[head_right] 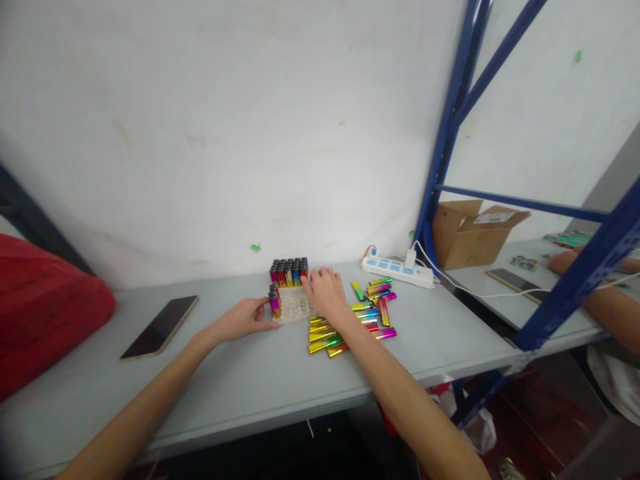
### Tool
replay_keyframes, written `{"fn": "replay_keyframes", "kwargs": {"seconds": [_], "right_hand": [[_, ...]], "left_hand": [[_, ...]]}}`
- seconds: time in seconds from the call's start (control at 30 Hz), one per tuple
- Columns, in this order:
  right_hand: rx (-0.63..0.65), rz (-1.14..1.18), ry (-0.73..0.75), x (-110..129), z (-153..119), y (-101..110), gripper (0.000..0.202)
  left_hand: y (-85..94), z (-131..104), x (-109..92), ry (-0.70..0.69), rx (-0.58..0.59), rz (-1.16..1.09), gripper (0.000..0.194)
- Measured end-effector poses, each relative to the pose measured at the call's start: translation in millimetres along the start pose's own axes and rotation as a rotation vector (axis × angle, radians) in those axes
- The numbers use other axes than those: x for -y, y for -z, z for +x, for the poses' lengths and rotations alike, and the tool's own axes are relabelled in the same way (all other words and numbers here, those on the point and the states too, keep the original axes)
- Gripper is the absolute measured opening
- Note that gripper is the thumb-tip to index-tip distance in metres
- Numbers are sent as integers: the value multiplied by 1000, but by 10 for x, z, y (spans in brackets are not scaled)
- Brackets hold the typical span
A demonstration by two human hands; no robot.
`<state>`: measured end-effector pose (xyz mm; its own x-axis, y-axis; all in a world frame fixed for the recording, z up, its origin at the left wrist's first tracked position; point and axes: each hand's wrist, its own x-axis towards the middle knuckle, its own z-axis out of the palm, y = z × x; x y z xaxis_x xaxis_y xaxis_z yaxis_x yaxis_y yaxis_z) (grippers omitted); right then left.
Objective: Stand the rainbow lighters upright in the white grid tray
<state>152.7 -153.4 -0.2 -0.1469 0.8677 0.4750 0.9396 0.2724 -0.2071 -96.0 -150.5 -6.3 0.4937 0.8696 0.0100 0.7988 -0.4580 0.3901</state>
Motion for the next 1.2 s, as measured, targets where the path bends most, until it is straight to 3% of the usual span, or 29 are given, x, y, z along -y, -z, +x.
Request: {"fn": "replay_keyframes", "kwargs": {"seconds": [0.1,0.2,0.37,0.57,0.73,0.97,1.1,1.2], "right_hand": [[8,-181,-238,-328,-10,83,33],[128,-261,-353,-596,-61,95,31],[295,-98,-247,-703,-20,-5,36],[264,86,-86,-443,132,-123,28],[104,612,-162,-351,172,-105,17],[124,1744,-446,-210,167,-33,18],[219,1923,-477,-141,153,-38,23],[243,1978,-451,-123,157,-88,16]], "left_hand": [[9,-7,-5,-2,-2,-6,63],[7,-5,6,-5,-1,-7,63],[-2,1,20,-12,4,-7,64],[-4,4,15,2,-7,3,66],[7,-6,-12,-9,-1,6,65],[2,0,-4,-9,6,7,63],[-19,6,30,-12,-13,14,64],[-27,4,43,-12,-21,22,65]]}}
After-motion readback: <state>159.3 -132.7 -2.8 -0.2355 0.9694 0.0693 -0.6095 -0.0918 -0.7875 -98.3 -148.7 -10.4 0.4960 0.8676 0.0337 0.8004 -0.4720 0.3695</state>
